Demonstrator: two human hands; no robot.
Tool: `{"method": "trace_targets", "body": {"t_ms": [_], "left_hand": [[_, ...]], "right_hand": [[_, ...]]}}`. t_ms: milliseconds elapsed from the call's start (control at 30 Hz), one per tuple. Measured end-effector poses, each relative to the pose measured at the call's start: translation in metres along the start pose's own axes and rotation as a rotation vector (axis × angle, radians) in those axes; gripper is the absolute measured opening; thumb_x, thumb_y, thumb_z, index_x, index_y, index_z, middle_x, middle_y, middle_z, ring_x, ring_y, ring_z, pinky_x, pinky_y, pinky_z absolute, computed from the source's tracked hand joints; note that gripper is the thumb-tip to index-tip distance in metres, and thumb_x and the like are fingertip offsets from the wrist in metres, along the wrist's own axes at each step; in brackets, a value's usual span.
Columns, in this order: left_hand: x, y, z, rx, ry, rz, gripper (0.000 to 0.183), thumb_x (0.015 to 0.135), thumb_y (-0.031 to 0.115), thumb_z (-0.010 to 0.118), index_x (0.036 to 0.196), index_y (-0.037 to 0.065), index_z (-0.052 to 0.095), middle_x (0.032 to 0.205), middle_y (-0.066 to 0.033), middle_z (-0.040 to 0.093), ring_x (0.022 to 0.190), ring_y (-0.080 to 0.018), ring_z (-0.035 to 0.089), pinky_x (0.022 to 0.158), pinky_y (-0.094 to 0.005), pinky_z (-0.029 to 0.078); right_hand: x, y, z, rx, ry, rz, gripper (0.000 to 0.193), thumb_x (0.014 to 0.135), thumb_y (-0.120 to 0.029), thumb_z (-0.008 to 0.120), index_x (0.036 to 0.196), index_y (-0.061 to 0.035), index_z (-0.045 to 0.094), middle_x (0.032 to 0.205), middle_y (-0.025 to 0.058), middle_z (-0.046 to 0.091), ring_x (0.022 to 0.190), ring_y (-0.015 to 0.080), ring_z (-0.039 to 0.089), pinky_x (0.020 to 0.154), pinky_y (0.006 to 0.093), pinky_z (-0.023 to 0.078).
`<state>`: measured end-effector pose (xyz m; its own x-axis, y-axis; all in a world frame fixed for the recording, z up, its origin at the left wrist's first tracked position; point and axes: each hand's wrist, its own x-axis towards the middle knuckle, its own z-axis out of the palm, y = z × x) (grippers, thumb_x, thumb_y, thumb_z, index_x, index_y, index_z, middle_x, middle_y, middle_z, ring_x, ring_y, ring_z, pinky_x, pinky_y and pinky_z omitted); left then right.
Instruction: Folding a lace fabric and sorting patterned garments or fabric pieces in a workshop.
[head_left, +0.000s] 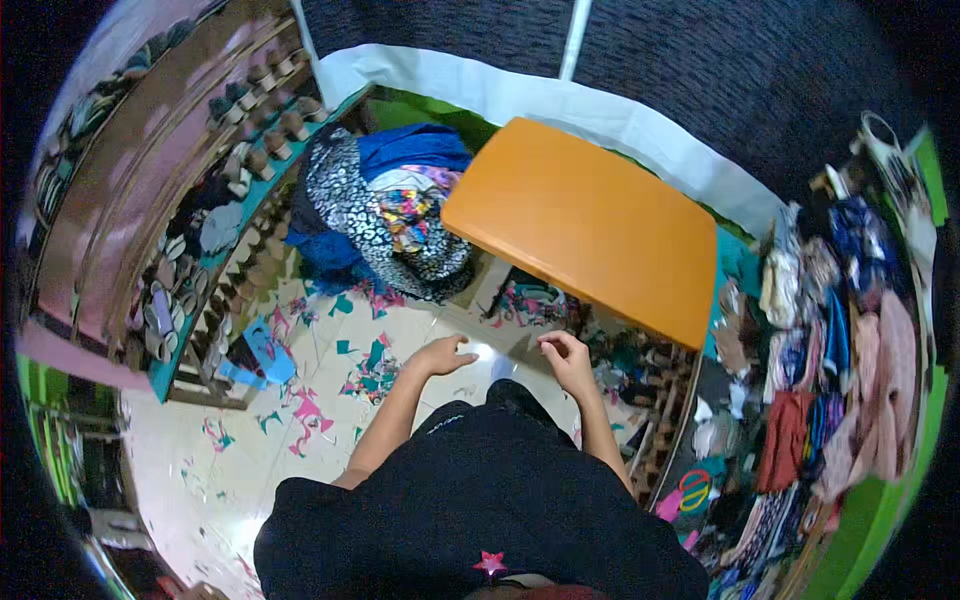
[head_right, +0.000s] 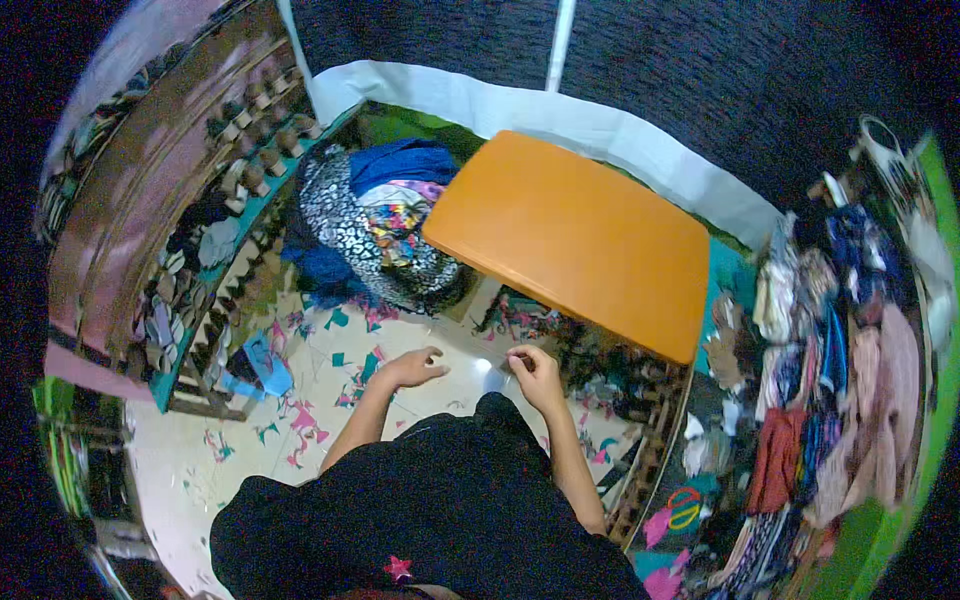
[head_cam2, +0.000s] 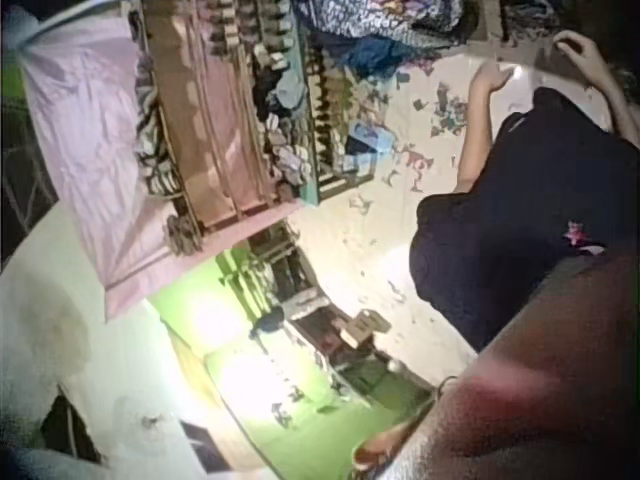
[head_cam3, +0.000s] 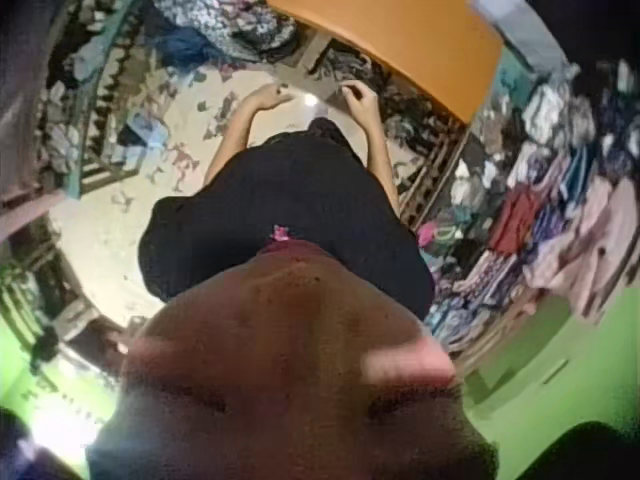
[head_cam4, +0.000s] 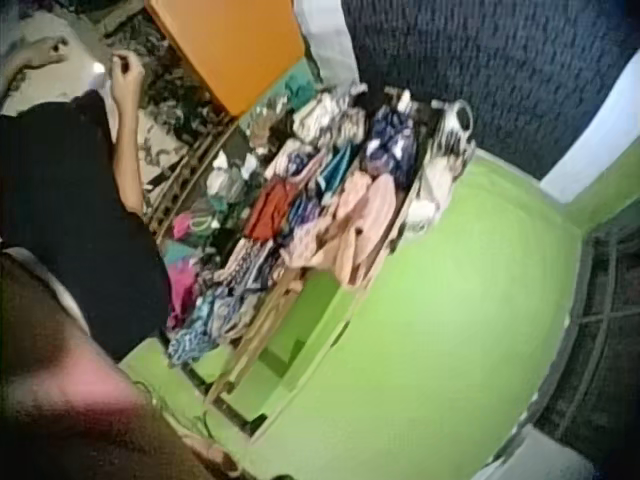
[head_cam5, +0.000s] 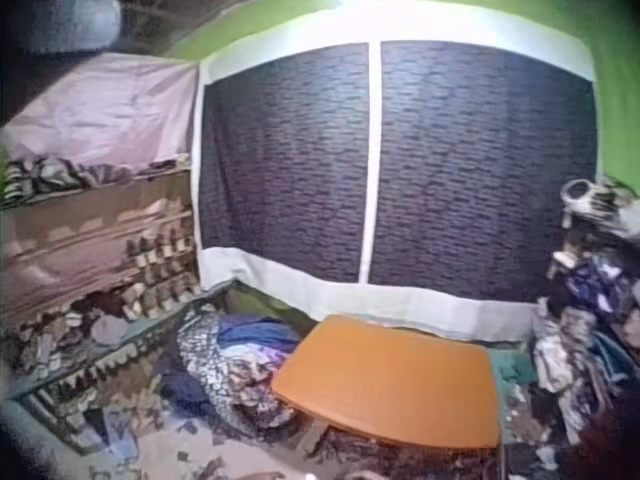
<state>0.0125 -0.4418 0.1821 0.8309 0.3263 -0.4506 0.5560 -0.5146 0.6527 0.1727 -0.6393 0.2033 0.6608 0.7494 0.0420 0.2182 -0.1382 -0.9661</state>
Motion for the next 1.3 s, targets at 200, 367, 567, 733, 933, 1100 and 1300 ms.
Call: {"method": "trace_targets", "body": {"t_ms": [200,367,567,733,933,1100,1300], "left_hand": [[0.05,-0.026,-0.035,-0.07,0.022,-0.061,0.063,0.074,0.048,0.053,0.113,0.0,0.045,0.106,-0.0217,0.052,0.096,-0.0294,0.052,0.082,-0.0344,0.041],[0.086,-0.015,-0.102,-0.195,0.213,-0.089,0.058,0.075,0.042,0.055,0.112,-0.001,0.045,0.104,-0.0202,0.053,0.095,-0.0289,0.052,0.081,-0.034,0.04],[0.116,-0.045,-0.143,-0.319,0.475,-0.101,0.056,0.074,0.04,0.056,0.111,-0.001,0.046,0.103,-0.0205,0.053,0.096,-0.0282,0.051,0.081,-0.0338,0.04],[0.138,-0.127,-0.159,-0.262,0.329,-0.379,0.064,0.071,0.045,0.057,0.113,-0.001,0.044,0.106,-0.0222,0.052,0.1,-0.0322,0.05,0.082,-0.0342,0.04],[0.16,-0.185,-0.226,-0.178,0.411,-0.366,0.061,0.07,0.047,0.056,0.107,-0.001,0.051,0.107,-0.0231,0.051,0.1,-0.0334,0.049,0.084,-0.0352,0.039],[0.223,-0.265,-0.267,-0.353,0.549,-0.386,0.059,0.069,0.044,0.058,0.109,0.003,0.049,0.108,-0.0231,0.05,0.102,-0.0326,0.048,0.086,-0.0364,0.038],[0.28,-0.338,-0.276,-0.229,0.856,-0.422,0.065,0.063,0.025,0.066,0.116,0.005,0.036,0.123,-0.0247,0.032,0.113,-0.0402,0.03,0.094,-0.0407,0.028]], "right_hand": [[0.103,0.016,0.02,0.036,-0.173,0.023,0.014,0.076,-0.011,0.054,0.085,-0.0012,0.058,0.079,0.0067,0.059,0.07,0.0114,0.054,0.064,0.0245,0.043],[0.181,0.006,0.031,0.004,-0.298,0.05,0.017,0.079,-0.013,0.052,0.088,0.0015,0.057,0.081,0.0082,0.058,0.07,0.0141,0.055,0.063,0.0262,0.044],[0.265,-0.004,0.059,-0.147,-0.483,-0.106,0.018,0.08,-0.014,0.054,0.091,0.0002,0.056,0.083,0.0073,0.059,0.073,0.0129,0.054,0.065,0.0265,0.045],[0.306,-0.02,0.112,-0.133,-0.532,-0.102,0.02,0.08,-0.016,0.053,0.091,0.0002,0.056,0.081,0.0065,0.059,0.072,0.0119,0.054,0.063,0.0265,0.044],[0.338,0.005,0.16,-0.091,-0.57,-0.064,0.017,0.08,-0.012,0.054,0.091,0.0006,0.056,0.078,0.0057,0.058,0.069,0.0108,0.053,0.063,0.024,0.043],[0.382,-0.007,0.188,-0.186,-0.512,0.049,0.019,0.078,-0.011,0.053,0.09,0.0032,0.055,0.088,0.0164,0.058,0.077,0.0242,0.058,0.07,0.0293,0.045],[0.426,-0.052,0.252,-0.261,-0.533,-0.169,0.019,0.077,-0.013,0.051,0.088,0.0022,0.055,0.087,0.017,0.057,0.083,0.031,0.055,0.073,0.0336,0.043]]}}
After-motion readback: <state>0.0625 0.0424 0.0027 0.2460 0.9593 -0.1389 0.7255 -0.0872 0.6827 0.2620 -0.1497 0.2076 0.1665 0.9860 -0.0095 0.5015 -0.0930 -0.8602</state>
